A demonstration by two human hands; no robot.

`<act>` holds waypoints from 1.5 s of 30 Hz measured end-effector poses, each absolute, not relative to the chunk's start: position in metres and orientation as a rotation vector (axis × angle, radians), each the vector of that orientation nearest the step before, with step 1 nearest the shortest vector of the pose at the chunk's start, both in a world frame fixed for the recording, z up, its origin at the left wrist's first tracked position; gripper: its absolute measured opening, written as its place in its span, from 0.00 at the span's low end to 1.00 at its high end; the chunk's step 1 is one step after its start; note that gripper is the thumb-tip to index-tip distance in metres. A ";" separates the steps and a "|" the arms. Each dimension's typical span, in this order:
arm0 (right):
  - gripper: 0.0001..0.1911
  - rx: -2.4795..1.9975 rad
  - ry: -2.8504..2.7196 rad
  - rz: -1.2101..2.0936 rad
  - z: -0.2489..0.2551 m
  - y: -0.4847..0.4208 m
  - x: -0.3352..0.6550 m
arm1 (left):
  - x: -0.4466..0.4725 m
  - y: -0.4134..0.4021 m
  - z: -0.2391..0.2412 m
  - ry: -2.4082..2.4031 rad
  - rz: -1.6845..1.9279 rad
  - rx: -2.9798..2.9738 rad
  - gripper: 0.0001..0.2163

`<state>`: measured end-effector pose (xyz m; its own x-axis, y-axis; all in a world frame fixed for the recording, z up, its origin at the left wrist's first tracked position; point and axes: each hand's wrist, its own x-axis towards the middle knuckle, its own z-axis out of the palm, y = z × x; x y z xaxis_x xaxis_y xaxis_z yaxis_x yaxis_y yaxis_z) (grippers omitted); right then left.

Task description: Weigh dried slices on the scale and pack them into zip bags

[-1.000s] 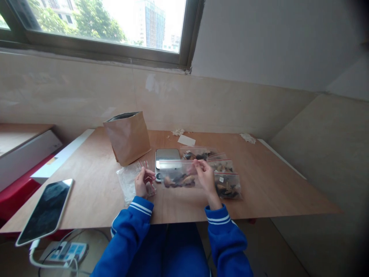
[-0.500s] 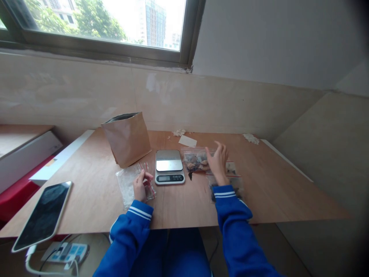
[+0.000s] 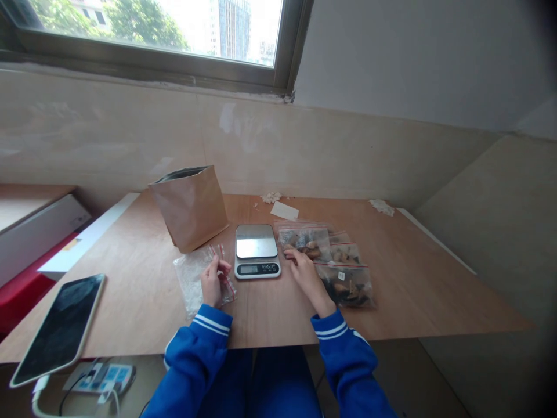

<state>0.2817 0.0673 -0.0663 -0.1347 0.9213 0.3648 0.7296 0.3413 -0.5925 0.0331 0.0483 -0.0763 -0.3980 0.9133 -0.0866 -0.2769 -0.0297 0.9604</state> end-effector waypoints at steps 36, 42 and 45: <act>0.13 -1.492 -1.438 0.460 -0.079 0.020 0.267 | -0.041 0.135 0.078 2.361 1.715 1.739 0.14; 0.13 -1.259 -1.485 0.429 -0.055 0.006 0.238 | -0.011 0.053 0.062 2.063 1.977 1.639 0.21; 0.16 -1.021 -1.671 0.545 -0.015 -0.010 0.201 | 0.001 0.023 0.053 2.045 1.900 1.685 0.21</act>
<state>0.2014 -0.0103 -0.0153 -0.0806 0.8371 0.5411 0.3566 0.5311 -0.7686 0.0007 0.0228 0.0532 -0.4607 0.5771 0.6743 0.7150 -0.2088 0.6672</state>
